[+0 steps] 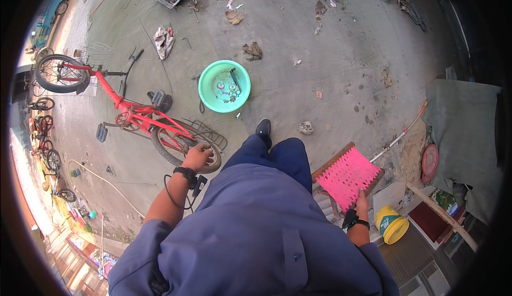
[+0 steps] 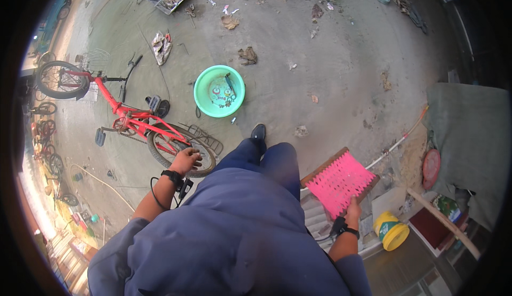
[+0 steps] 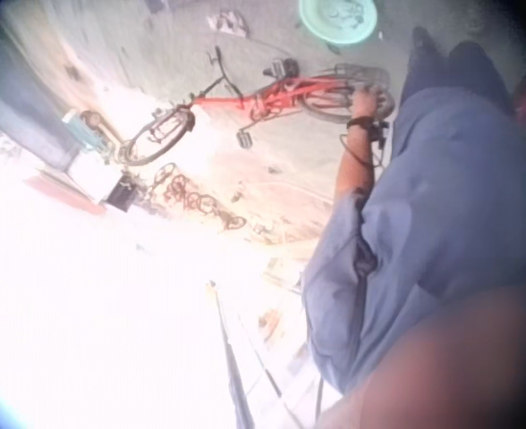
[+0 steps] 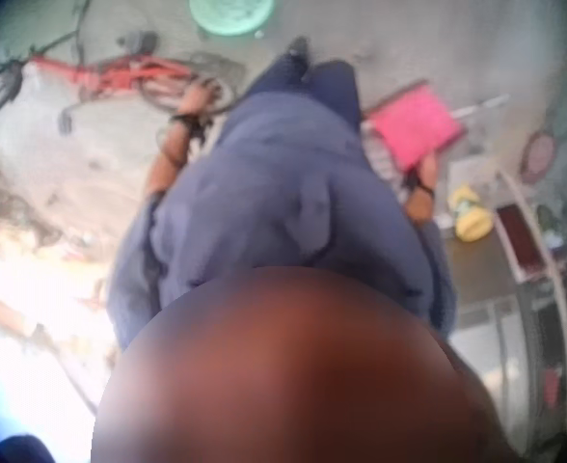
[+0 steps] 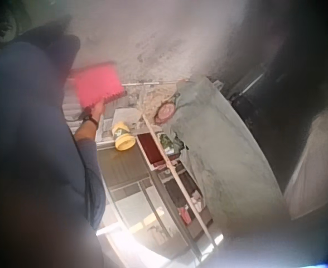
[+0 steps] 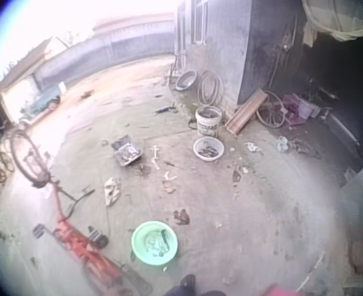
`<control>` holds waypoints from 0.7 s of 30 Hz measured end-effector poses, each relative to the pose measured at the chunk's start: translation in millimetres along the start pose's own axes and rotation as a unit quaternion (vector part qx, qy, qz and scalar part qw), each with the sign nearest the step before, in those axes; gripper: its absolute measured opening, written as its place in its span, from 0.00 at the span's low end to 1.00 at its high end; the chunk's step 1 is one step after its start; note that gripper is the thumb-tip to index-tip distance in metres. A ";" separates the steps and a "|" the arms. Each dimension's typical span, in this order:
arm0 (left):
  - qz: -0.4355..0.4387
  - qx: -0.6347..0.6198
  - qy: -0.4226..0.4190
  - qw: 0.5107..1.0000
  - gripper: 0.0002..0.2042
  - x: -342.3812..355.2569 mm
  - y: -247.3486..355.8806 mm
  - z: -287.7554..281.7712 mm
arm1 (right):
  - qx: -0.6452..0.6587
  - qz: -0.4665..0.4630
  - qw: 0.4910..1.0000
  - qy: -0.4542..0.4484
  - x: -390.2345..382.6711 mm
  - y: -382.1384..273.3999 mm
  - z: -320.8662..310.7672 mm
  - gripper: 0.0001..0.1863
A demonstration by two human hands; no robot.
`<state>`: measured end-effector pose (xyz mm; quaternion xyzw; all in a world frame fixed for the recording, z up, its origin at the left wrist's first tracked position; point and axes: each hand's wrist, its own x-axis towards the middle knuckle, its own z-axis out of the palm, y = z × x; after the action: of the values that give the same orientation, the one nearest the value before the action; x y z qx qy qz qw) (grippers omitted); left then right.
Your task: The person routes a brake cable along the frame of a red bicycle, threads it through the brake caliper, and uses pliers to crimp a ferrule onto the cable end. The person then pulls the cable taut and secures it near the rear wheel.
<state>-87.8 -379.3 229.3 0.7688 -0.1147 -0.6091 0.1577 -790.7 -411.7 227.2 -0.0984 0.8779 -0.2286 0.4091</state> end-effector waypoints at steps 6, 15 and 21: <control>-0.017 -0.085 0.078 0.993 0.18 -0.7 62.4 2.2 | -0.003 -0.023 1.000 -0.021 80.6 -196.4 57.4 0.41; -0.065 -0.267 0.135 0.952 0.19 3.4 127.2 86.2 | -0.296 -0.313 0.900 -0.063 148.0 -522.9 269.0 0.37; -0.132 -0.350 0.138 0.917 0.21 7.4 160.3 107.2 | -0.466 -0.579 0.661 -0.107 30.7 -678.8 458.3 0.30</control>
<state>-187.9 -541.2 261.5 0.7493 0.2312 -0.5131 0.3490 -470.5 -1164.5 276.5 -0.7883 0.5857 0.0314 0.1858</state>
